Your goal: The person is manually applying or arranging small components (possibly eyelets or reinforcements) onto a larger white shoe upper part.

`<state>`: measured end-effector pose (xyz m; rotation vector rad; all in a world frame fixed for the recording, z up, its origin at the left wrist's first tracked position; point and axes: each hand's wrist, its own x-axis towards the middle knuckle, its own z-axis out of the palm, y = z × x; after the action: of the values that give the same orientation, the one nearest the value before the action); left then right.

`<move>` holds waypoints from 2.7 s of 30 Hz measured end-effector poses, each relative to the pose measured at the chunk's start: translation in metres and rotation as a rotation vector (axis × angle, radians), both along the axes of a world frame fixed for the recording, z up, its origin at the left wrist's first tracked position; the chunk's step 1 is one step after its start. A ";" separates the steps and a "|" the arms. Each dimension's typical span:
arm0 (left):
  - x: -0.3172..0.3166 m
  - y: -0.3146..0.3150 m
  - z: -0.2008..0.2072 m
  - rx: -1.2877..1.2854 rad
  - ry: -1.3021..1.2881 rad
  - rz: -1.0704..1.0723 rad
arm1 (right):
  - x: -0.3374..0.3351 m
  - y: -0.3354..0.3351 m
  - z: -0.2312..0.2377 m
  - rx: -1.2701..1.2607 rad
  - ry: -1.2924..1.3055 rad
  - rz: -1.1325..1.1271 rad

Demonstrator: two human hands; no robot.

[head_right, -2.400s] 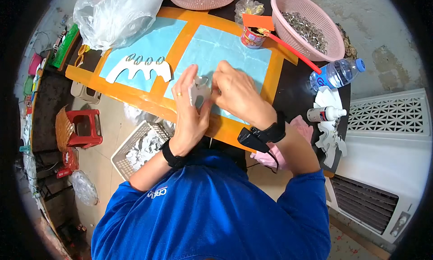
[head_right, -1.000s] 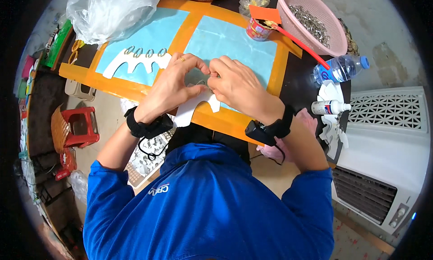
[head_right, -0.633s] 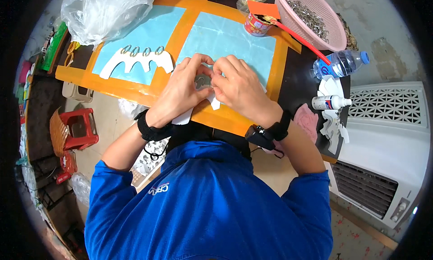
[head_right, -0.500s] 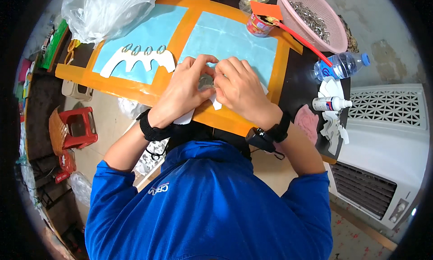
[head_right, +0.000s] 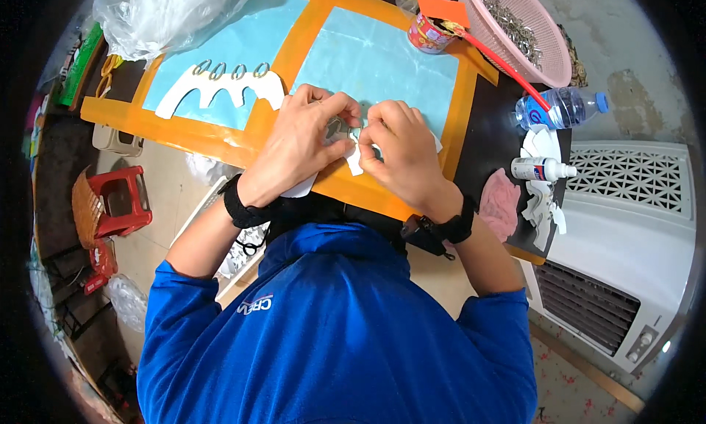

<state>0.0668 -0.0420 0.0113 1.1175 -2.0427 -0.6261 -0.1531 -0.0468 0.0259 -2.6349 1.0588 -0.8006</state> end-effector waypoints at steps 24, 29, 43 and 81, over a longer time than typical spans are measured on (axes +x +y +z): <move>0.003 -0.005 0.004 0.124 0.037 -0.020 | 0.000 -0.011 -0.001 -0.105 0.077 0.139; 0.005 -0.005 0.001 0.107 0.039 -0.027 | 0.003 -0.004 0.012 0.221 -0.048 0.004; 0.003 -0.002 -0.001 0.110 0.062 -0.020 | 0.028 -0.005 0.028 0.324 0.027 -0.118; 0.004 -0.003 0.001 0.021 0.034 -0.054 | 0.012 0.043 -0.019 -0.050 -0.118 -0.186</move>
<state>0.0713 -0.0449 0.0126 1.0593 -2.0476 -0.6908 -0.1414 -0.0037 0.0069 -2.5194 1.2799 -1.0186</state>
